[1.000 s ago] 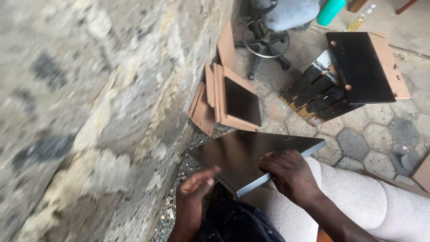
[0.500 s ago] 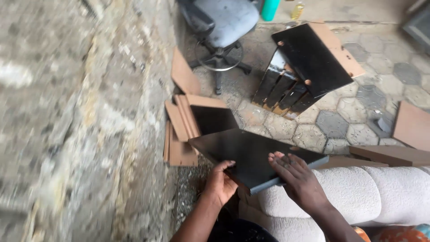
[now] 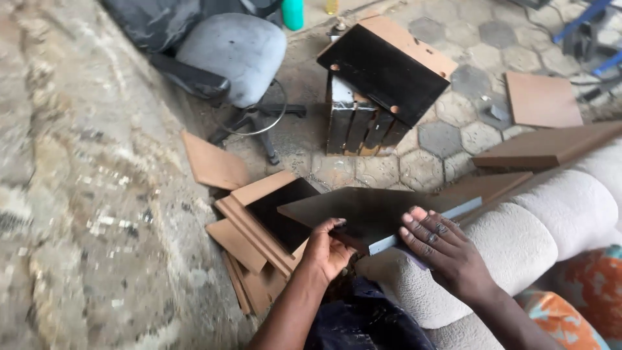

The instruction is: The person opens a paint can and adds liquid from a bottle and a jug into it, then stirs the mixture with a stick. They then pick up a sanding block and sand the surface of several black wooden boards.

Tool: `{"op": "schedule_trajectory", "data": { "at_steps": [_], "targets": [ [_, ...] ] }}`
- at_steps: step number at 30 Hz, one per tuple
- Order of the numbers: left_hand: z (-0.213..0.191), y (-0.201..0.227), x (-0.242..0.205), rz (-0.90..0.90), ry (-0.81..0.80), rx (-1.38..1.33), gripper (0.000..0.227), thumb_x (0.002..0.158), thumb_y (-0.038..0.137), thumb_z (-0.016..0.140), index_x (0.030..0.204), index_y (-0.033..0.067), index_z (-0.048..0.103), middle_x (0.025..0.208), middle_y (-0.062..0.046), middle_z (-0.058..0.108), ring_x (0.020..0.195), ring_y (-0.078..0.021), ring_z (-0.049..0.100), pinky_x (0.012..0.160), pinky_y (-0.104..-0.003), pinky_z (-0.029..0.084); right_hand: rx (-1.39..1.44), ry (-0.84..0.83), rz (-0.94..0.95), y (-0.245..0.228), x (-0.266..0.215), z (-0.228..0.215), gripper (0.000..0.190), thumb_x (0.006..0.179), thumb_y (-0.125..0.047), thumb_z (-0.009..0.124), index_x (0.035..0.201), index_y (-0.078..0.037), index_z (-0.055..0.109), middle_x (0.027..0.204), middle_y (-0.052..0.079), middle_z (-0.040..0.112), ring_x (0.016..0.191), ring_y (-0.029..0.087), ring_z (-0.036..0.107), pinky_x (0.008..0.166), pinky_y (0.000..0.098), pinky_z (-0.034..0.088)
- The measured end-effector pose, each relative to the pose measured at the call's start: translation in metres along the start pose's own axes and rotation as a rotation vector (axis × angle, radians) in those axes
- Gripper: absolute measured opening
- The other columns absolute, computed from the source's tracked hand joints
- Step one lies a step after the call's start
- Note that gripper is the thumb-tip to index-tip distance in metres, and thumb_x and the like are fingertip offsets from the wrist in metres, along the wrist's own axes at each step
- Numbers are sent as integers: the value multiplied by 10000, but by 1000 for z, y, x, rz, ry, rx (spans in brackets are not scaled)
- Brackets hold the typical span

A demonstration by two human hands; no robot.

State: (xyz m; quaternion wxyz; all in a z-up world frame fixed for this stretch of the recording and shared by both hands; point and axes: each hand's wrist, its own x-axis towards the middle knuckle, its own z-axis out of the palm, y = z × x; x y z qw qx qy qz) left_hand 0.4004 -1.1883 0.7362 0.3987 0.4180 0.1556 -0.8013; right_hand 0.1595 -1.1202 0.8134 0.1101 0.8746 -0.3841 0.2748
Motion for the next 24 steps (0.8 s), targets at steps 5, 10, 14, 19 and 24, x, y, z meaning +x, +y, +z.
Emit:
{"op": "schedule_trajectory", "data": {
  "at_steps": [5,10,14,19,24],
  "targets": [
    [17,26,39,17,28,93,99,824,1,675,828,75,609,865,-118,697,815,-262,680,731,-398,609,505,-93,525,27,4,-30,261,945,-121,573,1152,-119,733,1184,14,816,1039,189,825,857,308,630],
    [41,43,52,11,7,194,89,807,-39,663,842,31,622,889,-158,702,835,-286,683,721,-397,584,581,71,1445,59,73,-33,178,947,-231,729,977,-55,740,828,24,702,766,129,607,690,301,493],
    [70,73,56,21,-14,310,117,777,-57,689,744,43,638,773,-100,671,747,-245,664,736,-353,585,859,168,1594,117,123,3,135,933,-122,724,1014,-46,647,893,107,671,768,215,610,653,340,496],
    [124,106,102,124,1,323,296,658,-117,694,877,66,615,845,-119,667,822,-300,657,741,-427,557,1263,104,1660,220,161,70,169,917,-29,699,1080,14,676,908,206,729,703,305,679,627,418,588],
    [208,140,145,136,-112,426,411,586,-47,707,987,37,669,1001,-146,726,958,-321,652,838,-457,532,877,-233,1593,346,223,112,152,889,-124,761,994,-14,751,845,127,759,671,234,695,611,375,591]
  ]
}}
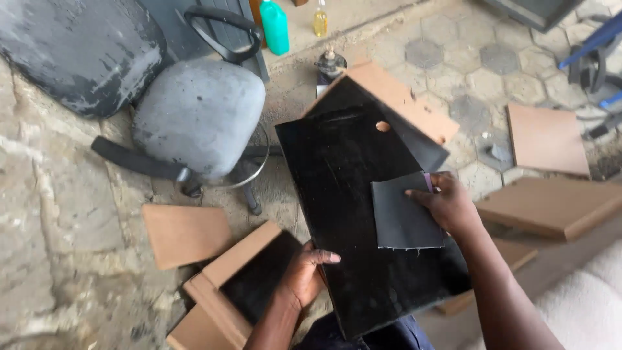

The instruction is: The person opens a paint can and adds liquid from a bottle and a jug into it, then stirs the mixture with a stick. They then pick up a sanding block and sand the surface of several black wooden boards.

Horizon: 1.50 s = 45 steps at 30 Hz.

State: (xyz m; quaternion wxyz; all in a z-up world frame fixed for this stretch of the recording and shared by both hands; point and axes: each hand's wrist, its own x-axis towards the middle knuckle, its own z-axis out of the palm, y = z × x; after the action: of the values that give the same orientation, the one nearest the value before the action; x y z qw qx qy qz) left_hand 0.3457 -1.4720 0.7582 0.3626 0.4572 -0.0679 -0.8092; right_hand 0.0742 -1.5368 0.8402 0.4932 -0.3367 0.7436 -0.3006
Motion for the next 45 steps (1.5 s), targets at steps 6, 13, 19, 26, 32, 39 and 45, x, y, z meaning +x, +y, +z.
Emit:
{"op": "schedule_trajectory", "data": {
  "at_steps": [6,13,19,26,32,39,45],
  "targets": [
    [94,40,58,65,-247,-57,675,649,-9,724,1312,-4,602,1249,-180,702,1119,-333,665,949,-449,555,-375,47,-52,-50,165,-66,350,878,-409,771,1053,-106,788,986,108,755,878,232,682,737,381,537],
    [165,40,106,12,-320,164,480,787,131,799,1229,16,648,1229,-125,714,1112,-267,679,817,-376,609,-492,313,-241,-93,234,-108,580,969,-495,634,1274,-2,642,1244,254,651,1173,426,584,961,501,419],
    [167,78,172,-44,-190,72,565,911,301,677,1336,28,424,1396,-213,427,1240,-439,463,972,-580,496,-585,375,-266,-112,241,-124,559,1019,-528,560,1093,19,651,1113,280,696,1047,512,625,862,566,453],
    [167,124,226,-167,-13,226,800,818,265,754,1408,-79,337,1639,-250,262,1530,-464,221,1167,-686,315,-493,386,-216,-94,289,-113,470,1031,-536,575,1039,-76,477,938,155,631,898,389,595,765,494,421],
    [131,189,319,-225,51,479,416,877,59,768,1055,39,392,1040,-87,343,1003,-450,724,852,-508,653,-462,494,-5,-102,348,-83,521,986,-566,562,1193,-94,489,1097,181,641,1033,389,577,841,486,417],
    [150,316,367,-316,-189,675,381,883,155,733,1175,-14,555,1045,-174,541,935,-317,592,779,-541,668,-362,630,311,-130,367,-49,591,970,-618,557,1219,-86,493,1142,209,651,1029,408,608,833,493,446],
    [141,329,369,-487,-282,849,577,878,155,798,1356,-4,516,1149,-157,622,1017,-307,681,871,-536,621,-230,835,513,-107,328,-39,566,997,-600,639,1301,-126,589,1166,250,680,1160,449,639,962,599,471]
  ]
}}
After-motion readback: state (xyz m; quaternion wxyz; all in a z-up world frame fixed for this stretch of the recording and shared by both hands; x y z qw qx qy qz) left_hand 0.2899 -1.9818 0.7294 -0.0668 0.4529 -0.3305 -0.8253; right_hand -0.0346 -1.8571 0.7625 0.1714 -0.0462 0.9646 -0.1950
